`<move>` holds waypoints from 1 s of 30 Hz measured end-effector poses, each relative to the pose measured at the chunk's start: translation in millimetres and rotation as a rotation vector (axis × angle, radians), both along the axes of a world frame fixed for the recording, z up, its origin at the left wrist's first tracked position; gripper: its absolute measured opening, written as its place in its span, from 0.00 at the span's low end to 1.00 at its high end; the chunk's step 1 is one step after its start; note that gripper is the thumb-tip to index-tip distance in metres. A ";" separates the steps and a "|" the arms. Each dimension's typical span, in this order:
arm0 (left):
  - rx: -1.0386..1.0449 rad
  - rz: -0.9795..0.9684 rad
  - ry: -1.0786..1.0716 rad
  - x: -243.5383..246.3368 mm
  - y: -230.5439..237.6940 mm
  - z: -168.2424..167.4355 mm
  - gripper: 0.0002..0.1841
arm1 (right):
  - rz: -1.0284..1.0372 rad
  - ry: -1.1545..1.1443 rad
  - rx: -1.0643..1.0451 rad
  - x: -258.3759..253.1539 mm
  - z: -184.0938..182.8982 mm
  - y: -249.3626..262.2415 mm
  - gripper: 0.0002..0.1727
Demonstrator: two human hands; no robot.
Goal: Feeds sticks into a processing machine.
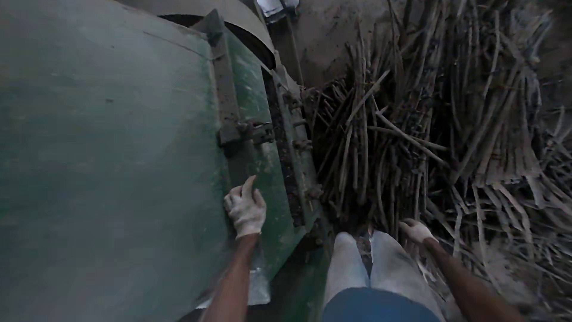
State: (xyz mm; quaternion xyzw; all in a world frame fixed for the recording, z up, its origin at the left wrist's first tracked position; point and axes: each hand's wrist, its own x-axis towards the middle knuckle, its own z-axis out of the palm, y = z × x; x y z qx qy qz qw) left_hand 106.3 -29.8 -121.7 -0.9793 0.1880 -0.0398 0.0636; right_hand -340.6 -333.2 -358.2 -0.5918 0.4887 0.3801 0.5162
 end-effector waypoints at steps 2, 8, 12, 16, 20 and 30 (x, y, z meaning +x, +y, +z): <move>-0.004 -0.004 -0.005 0.9 -0.5 -1.9 0.21 | 0.115 -0.021 -0.051 34.6 -24.9 -30.1 0.31; -0.044 -0.007 -0.024 1.0 2.8 -3.2 0.21 | 0.138 -0.061 -0.354 161.7 -61.7 -131.6 0.36; -0.052 0.007 -0.032 -0.8 2.5 -3.9 0.20 | 0.105 -0.131 -0.660 216.7 -105.6 -196.1 0.45; -0.058 0.021 -0.023 -2.1 0.0 -3.7 0.18 | 0.194 -0.123 -0.707 246.2 -132.0 -238.3 0.45; -0.069 0.013 -0.034 -3.9 0.4 -4.2 0.18 | 0.252 -0.173 -0.751 246.0 -149.9 -227.7 0.33; -0.074 0.021 -0.039 -3.4 2.6 -4.9 0.17 | 0.512 -0.304 -0.372 185.9 -109.5 -142.7 0.19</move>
